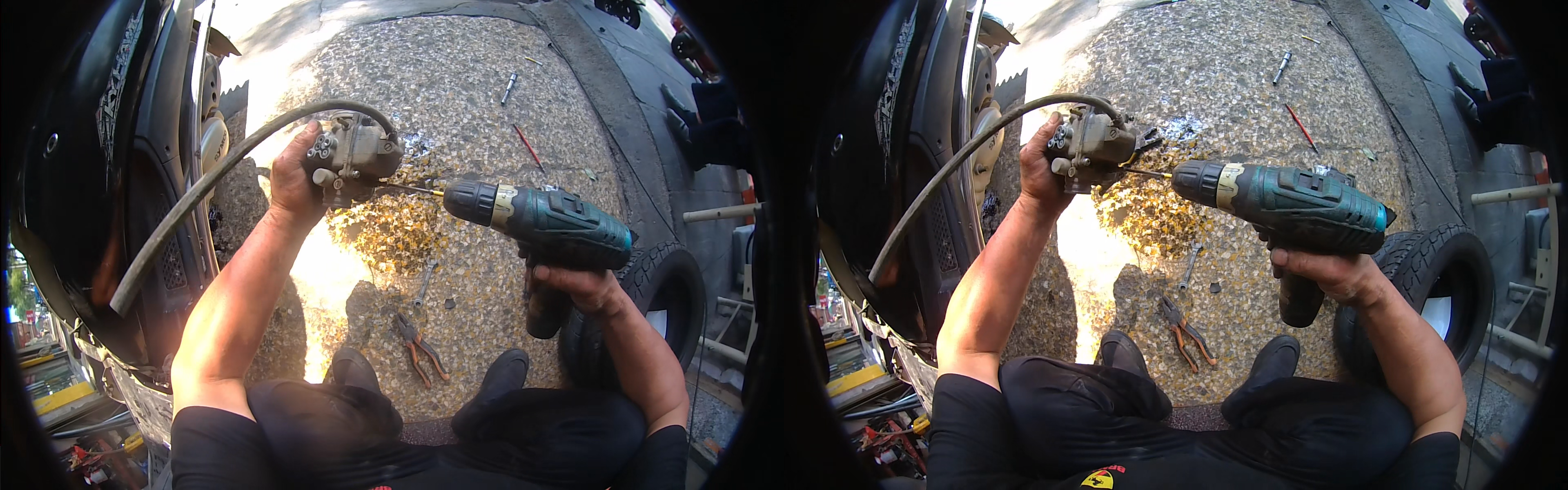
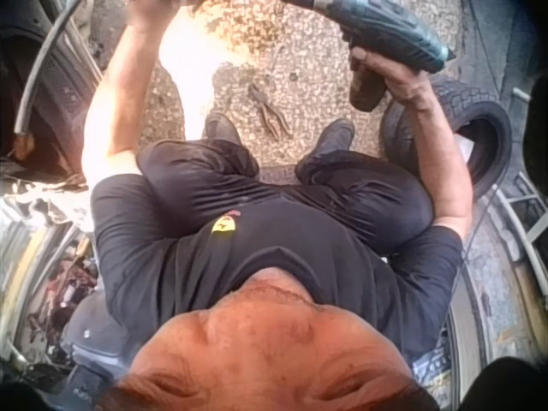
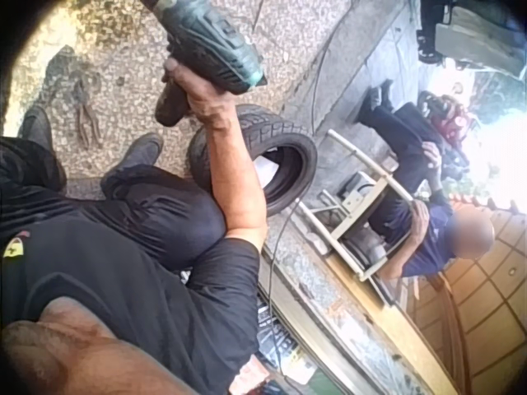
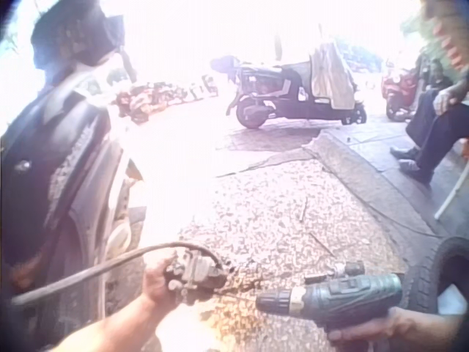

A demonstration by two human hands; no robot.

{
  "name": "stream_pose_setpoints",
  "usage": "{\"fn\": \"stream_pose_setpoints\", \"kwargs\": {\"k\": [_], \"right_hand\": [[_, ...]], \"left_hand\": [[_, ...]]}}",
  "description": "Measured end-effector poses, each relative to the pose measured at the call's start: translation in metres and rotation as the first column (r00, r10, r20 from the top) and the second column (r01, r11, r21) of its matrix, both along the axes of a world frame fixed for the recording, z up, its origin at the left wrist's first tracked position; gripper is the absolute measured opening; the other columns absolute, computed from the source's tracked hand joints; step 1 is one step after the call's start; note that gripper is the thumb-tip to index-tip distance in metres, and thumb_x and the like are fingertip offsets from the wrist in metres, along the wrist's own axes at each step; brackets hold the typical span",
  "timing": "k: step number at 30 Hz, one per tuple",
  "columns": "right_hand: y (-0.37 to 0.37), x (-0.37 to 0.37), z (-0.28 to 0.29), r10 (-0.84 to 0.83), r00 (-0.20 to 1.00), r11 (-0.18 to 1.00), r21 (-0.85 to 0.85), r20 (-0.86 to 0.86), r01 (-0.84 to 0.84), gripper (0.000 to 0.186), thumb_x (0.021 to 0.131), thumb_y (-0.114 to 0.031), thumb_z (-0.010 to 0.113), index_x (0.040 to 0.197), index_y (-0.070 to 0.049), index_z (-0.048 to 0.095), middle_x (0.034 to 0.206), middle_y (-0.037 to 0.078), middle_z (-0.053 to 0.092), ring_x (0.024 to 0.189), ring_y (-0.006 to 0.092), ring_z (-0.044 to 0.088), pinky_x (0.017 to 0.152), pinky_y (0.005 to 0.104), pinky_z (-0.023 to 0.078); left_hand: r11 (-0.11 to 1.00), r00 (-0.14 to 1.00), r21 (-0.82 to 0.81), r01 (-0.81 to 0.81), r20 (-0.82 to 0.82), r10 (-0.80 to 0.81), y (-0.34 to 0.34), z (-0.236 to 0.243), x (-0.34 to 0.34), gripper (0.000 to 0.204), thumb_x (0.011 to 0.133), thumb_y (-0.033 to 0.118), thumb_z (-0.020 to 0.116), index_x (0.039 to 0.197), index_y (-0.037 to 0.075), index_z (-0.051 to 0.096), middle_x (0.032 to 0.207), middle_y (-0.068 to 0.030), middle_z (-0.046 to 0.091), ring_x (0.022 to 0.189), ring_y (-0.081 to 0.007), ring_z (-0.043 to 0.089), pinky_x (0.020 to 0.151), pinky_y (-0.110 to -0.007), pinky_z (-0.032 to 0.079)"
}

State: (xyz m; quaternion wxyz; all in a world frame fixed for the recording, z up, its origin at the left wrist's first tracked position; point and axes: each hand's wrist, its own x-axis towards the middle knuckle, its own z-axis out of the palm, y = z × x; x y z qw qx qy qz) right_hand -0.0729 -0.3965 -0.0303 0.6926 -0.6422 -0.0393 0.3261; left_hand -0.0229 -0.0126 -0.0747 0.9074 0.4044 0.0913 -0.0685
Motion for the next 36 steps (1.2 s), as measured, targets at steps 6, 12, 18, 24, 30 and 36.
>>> {"fn": "stream_pose_setpoints", "kwargs": {"k": [6,12,18,24,30,36], "right_hand": [[0.001,0.0,0.001,-0.058,0.996,0.998,-0.015,-0.072,0.057,0.045,0.077,-0.009,0.074,0.119,-0.001,0.06,0.096,0.009,0.065,0.078,0.0215,0.068,0.071,0.036,0.057],[-0.001,0.001,0.0,-0.054,0.992,0.998,-0.026,-0.112,0.051,0.042,0.075,-0.008,0.072,0.115,0.0,0.06,0.09,0.008,0.065,0.076,0.0219,0.067,0.07,0.0368,0.057],[-0.001,0.002,-0.001,-0.055,0.991,0.998,-0.048,-0.121,0.049,0.043,0.074,-0.007,0.073,0.116,0.0,0.061,0.092,0.009,0.066,0.076,0.0224,0.067,0.071,0.037,0.057],[0.002,0.003,-0.006,-0.027,0.998,0.999,0.019,-0.051,0.028,0.05,0.077,-0.008,0.073,0.124,-0.002,0.059,0.103,0.011,0.065,0.081,0.0212,0.067,0.072,0.0363,0.057],[0.016,0.002,-0.005,0.01,0.998,0.999,0.047,0.062,-0.013,0.053,0.08,-0.009,0.073,0.129,-0.002,0.055,0.111,0.01,0.063,0.088,0.0185,0.065,0.077,0.0351,0.056],[0.018,0.001,-0.006,0.045,0.999,0.997,0.057,0.02,-0.046,0.039,0.085,-0.008,0.074,0.122,-0.005,0.061,0.104,0.004,0.064,0.091,0.0155,0.061,0.08,0.032,0.052]], "left_hand": [[1.0,0.999,-0.004,-0.001,-0.053,0.001,-0.005,0.006,-0.003,0.038,0.099,0.033,0.051,0.113,-0.001,0.06,0.105,-0.0174,0.068,0.092,-0.0288,0.068,0.082,-0.041,0.057],[0.994,0.997,0.098,-0.048,-0.052,0.054,-0.008,0.003,-0.005,0.039,0.098,0.034,0.05,0.115,0.0,0.06,0.104,-0.0182,0.068,0.088,-0.0301,0.069,0.079,-0.041,0.058],[0.995,1.0,0.095,0.015,-0.01,-0.015,-0.009,0.006,-0.009,0.044,0.099,0.037,0.05,0.116,-0.002,0.062,0.106,-0.016,0.07,0.095,-0.027,0.069,0.088,-0.038,0.055],[0.999,1.0,0.038,-0.006,-0.011,0.006,-0.006,0.004,-0.005,0.044,0.1,0.037,0.048,0.117,-0.001,0.062,0.108,-0.0152,0.07,0.092,-0.0264,0.068,0.086,-0.038,0.055],[0.997,0.997,0.017,-0.075,0.0,0.076,-0.007,0.013,0.01,0.053,0.099,0.047,0.044,0.125,0.002,0.058,0.111,-0.0157,0.069,0.1,-0.0291,0.069,0.085,-0.042,0.057],[0.995,0.997,-0.098,-0.03,-0.071,0.023,-0.002,0.02,0.012,0.051,0.094,0.048,0.049,0.12,0.006,0.061,0.112,-0.014,0.068,0.102,-0.0302,0.065,0.085,-0.046,0.053]]}}
